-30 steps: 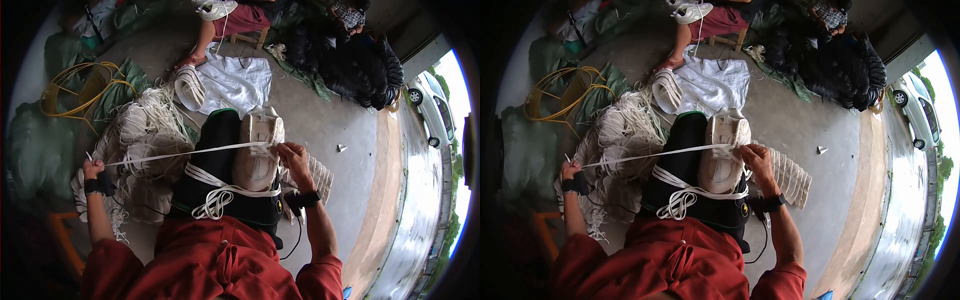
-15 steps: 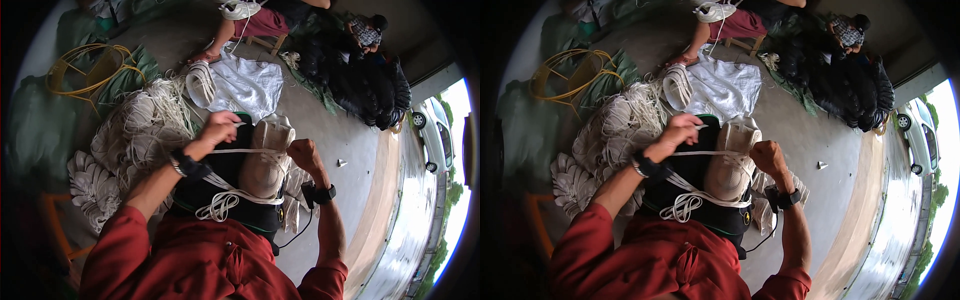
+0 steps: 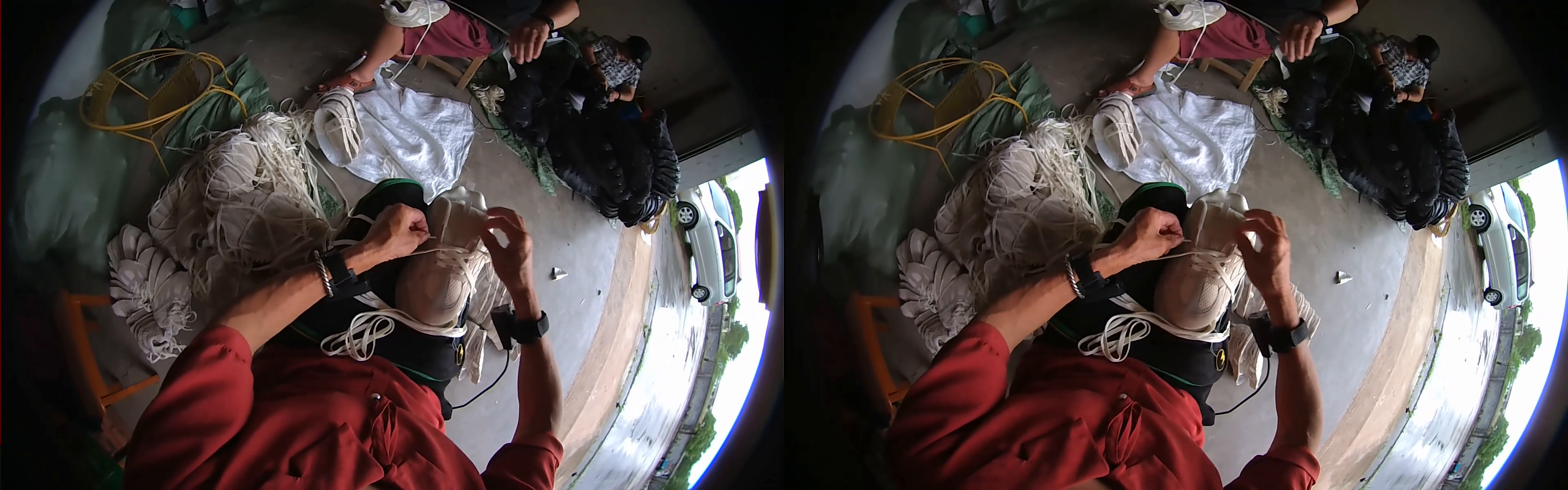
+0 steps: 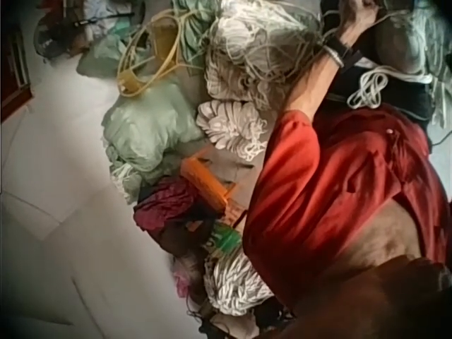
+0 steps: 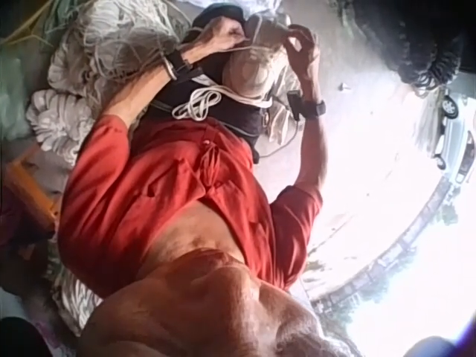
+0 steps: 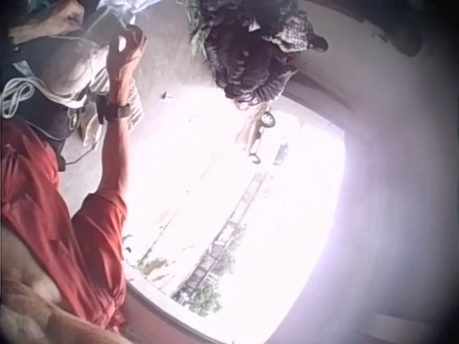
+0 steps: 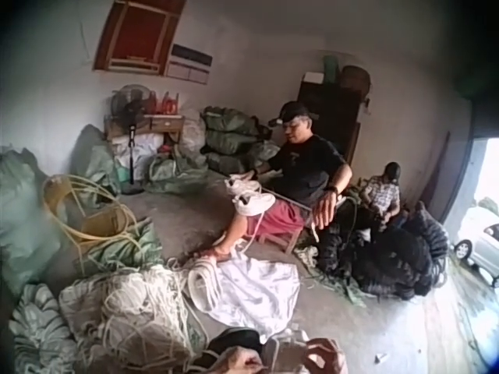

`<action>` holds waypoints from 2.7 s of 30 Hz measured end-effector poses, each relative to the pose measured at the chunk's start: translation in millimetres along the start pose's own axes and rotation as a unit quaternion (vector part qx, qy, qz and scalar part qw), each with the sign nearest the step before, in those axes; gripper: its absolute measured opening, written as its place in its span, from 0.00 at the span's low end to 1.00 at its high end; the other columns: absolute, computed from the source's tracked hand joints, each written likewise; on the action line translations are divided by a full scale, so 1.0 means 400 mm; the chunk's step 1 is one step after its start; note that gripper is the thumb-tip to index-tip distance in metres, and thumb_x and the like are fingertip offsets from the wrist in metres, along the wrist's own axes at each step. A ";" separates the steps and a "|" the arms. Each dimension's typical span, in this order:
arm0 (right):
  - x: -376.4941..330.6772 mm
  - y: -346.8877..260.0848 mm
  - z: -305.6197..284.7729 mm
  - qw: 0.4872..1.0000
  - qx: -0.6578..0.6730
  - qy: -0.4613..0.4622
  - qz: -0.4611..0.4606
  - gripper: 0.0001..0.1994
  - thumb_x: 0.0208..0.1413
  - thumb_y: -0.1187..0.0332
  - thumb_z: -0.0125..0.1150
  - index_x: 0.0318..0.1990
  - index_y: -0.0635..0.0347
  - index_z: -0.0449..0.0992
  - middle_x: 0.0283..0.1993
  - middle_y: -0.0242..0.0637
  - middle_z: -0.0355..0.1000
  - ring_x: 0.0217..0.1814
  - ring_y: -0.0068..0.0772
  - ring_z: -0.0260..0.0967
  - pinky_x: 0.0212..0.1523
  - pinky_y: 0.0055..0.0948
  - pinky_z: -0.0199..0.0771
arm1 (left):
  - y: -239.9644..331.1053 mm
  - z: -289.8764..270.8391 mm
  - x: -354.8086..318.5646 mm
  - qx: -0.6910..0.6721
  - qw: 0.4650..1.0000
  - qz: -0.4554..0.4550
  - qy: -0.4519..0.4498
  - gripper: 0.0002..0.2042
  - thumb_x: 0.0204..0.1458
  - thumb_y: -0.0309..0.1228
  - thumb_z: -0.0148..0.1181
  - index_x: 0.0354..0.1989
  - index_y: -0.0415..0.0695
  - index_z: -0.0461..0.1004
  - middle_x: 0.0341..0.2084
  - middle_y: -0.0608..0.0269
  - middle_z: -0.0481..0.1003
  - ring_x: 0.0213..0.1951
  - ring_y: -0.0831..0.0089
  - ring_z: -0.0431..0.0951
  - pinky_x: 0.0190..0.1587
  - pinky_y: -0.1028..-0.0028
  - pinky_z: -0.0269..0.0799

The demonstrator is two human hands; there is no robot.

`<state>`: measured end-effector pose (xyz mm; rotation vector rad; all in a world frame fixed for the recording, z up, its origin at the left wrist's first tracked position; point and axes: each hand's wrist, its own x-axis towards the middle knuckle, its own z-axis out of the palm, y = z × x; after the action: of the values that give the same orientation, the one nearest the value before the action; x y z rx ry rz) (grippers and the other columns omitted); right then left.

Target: Lacing individual shoe components as part of a manufacturing process.

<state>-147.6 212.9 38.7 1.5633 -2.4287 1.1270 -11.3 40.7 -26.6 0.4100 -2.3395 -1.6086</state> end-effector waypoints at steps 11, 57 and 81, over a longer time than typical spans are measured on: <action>0.015 -0.043 0.133 0.977 -0.179 -0.089 -0.072 0.08 0.38 0.70 0.57 0.30 0.58 0.76 0.52 0.43 0.65 0.58 0.45 0.56 0.54 0.49 0.48 | 0.029 0.034 -0.004 0.149 0.987 -0.020 0.057 0.04 0.41 0.26 0.54 0.23 0.37 0.71 0.22 0.46 0.73 0.28 0.48 0.74 0.29 0.61 0.69; -0.050 0.033 0.010 0.999 0.014 -0.021 -0.028 0.08 0.46 0.72 0.56 0.36 0.61 0.71 0.52 0.47 0.65 0.52 0.51 0.63 0.51 0.39 0.64 | 0.160 0.028 0.056 0.456 0.874 0.099 -0.133 0.09 0.34 0.28 0.56 0.25 0.38 0.75 0.48 0.46 0.62 0.52 0.47 0.58 0.47 0.51 0.57; -0.003 0.005 -0.097 0.943 -0.167 -0.251 -0.140 0.22 0.35 0.80 0.56 0.45 0.58 0.69 0.43 0.42 0.64 0.46 0.41 0.65 0.41 0.33 0.72 | 0.185 0.153 0.044 -0.098 0.992 -0.057 -0.058 0.04 0.50 0.24 0.52 0.26 0.38 0.70 0.13 0.64 0.69 0.08 0.81 0.64 0.08 0.80 0.55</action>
<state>-161.7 237.2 65.8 2.1717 -2.3702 0.2666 -56.3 112.1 22.5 0.4247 -2.2458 -1.9435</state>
